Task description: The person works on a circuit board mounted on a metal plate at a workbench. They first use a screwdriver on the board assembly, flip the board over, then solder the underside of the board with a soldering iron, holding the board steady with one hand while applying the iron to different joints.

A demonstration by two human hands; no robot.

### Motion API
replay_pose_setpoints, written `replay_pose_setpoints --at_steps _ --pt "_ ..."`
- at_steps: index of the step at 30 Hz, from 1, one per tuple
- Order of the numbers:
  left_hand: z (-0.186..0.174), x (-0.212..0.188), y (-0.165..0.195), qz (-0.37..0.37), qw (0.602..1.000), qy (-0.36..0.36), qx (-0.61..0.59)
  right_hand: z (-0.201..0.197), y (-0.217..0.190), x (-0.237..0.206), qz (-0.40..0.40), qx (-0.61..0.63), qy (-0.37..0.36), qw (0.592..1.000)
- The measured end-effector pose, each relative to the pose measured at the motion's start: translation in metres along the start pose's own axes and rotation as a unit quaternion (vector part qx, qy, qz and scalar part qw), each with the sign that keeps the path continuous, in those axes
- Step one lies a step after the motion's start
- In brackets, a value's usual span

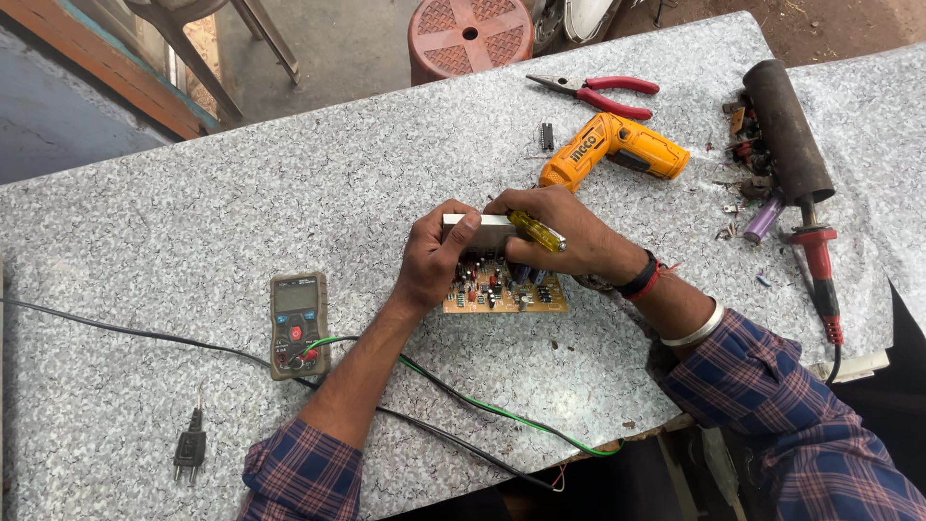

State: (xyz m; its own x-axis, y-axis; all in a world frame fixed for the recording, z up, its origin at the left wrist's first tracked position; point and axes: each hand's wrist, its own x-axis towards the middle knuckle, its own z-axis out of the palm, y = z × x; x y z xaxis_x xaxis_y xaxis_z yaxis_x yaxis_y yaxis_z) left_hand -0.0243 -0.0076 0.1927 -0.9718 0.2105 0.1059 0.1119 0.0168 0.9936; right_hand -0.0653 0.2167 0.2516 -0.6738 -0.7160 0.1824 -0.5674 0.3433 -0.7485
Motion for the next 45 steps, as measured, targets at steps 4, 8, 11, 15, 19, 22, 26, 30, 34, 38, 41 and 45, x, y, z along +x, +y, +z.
replay_pose_setpoints --at_steps 4,8,11,15,19,22,26,30,34,38,41,45 --pt "0.001 -0.001 0.003 -0.005 1.0 0.002 0.001 -0.004 -0.005 0.0 -0.006 0.002 -0.001 1.0" --pt "0.002 -0.002 0.01 -0.004 1.0 0.008 0.02 -0.003 -0.001 -0.001 -0.006 -0.01 0.009 1.0" --pt "0.004 -0.003 0.015 0.004 1.0 0.006 0.008 0.0 0.004 -0.003 0.0 -0.002 0.035 0.999" --pt "0.005 -0.003 0.013 0.007 1.0 0.0 0.001 -0.005 -0.016 -0.001 0.012 -0.005 0.059 0.998" --pt "0.0 0.002 -0.014 0.0 1.0 -0.007 -0.007 -0.008 -0.028 0.002 0.033 0.0 0.067 0.997" --pt "-0.008 0.017 -0.066 -0.012 1.0 -0.016 -0.008 0.02 0.029 0.003 0.025 -0.014 0.075 0.997" --pt "-0.021 0.053 -0.179 -0.004 0.999 -0.031 -0.013 0.116 0.174 0.043 0.048 -0.021 0.081 0.995" --pt "-0.034 0.085 -0.276 -0.003 0.999 -0.041 -0.017 0.198 0.319 0.062 0.054 -0.01 0.078 0.995" --pt "-0.042 0.096 -0.323 -0.013 0.999 -0.038 -0.014 0.215 0.351 0.064 0.051 -0.007 0.084 0.995" --pt "-0.046 0.096 -0.346 0.006 0.999 -0.042 -0.014 0.216 0.349 0.066 0.051 -0.012 0.082 0.995" --pt "-0.049 0.095 -0.361 -0.013 0.999 -0.037 -0.013 0.22 0.36 0.064 0.05 -0.016 0.087 0.995" --pt "-0.054 0.095 -0.383 -0.012 0.999 -0.019 -0.045 0.221 0.37 0.063 0.053 -0.006 0.078 0.995"
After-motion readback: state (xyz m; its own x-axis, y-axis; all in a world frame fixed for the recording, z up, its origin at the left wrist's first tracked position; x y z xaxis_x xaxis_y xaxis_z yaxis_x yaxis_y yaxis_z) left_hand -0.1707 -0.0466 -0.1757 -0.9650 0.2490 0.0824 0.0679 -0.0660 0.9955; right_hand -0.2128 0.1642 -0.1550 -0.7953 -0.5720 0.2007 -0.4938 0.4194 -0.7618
